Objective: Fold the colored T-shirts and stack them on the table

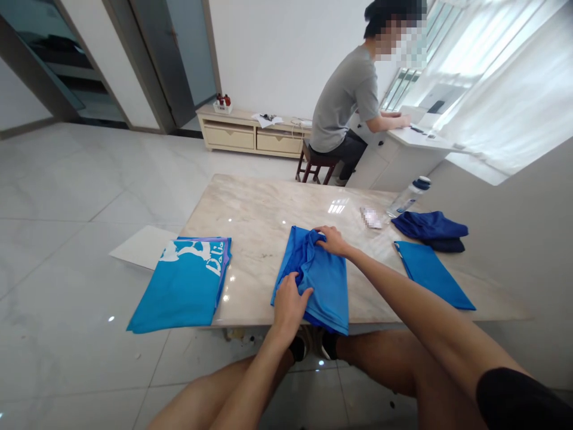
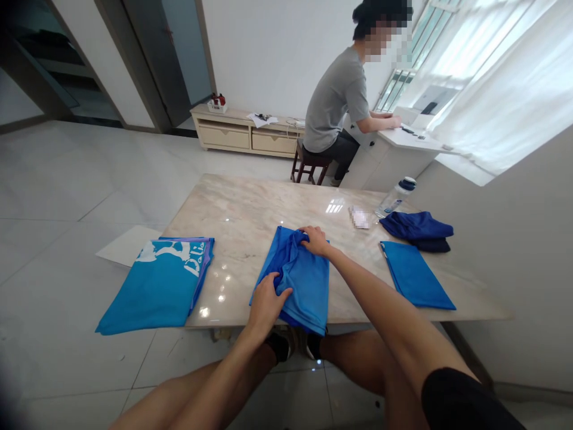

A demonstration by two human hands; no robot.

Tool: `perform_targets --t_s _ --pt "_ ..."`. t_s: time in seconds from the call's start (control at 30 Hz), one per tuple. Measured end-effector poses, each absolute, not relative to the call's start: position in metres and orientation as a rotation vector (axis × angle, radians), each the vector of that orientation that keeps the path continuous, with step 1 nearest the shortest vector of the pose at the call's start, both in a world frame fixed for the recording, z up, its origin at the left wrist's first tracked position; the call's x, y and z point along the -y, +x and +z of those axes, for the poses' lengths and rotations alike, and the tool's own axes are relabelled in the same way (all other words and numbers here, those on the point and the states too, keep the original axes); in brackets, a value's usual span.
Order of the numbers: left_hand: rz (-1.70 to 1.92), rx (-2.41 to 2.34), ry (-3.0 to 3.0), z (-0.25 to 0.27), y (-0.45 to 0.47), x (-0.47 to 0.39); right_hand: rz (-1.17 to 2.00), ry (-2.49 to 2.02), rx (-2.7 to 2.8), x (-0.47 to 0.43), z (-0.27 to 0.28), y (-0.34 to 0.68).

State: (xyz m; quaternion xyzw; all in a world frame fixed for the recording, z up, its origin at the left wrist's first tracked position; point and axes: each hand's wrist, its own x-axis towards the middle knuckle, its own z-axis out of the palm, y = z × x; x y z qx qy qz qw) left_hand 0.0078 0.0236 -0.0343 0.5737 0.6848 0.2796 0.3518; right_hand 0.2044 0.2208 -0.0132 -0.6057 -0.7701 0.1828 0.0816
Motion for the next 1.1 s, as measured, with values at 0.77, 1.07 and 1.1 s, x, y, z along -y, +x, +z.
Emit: perform_targets --t_s 0.77,1.07,1.1 --pt "0.436 -1.857 1.465 -0.012 -0.024 -0.023 1.115 -1.262 2.251 -0.29 -0.004 0.151" --pt "0.755 -1.693 1.174 -0.013 -0.053 -0.019 1.122 -1.217 2.223 -0.308 -0.021 0.124" --pt "0.721 -1.707 1.188 -0.014 -0.057 -0.02 1.101 -1.233 2.225 -0.308 -0.026 0.12"
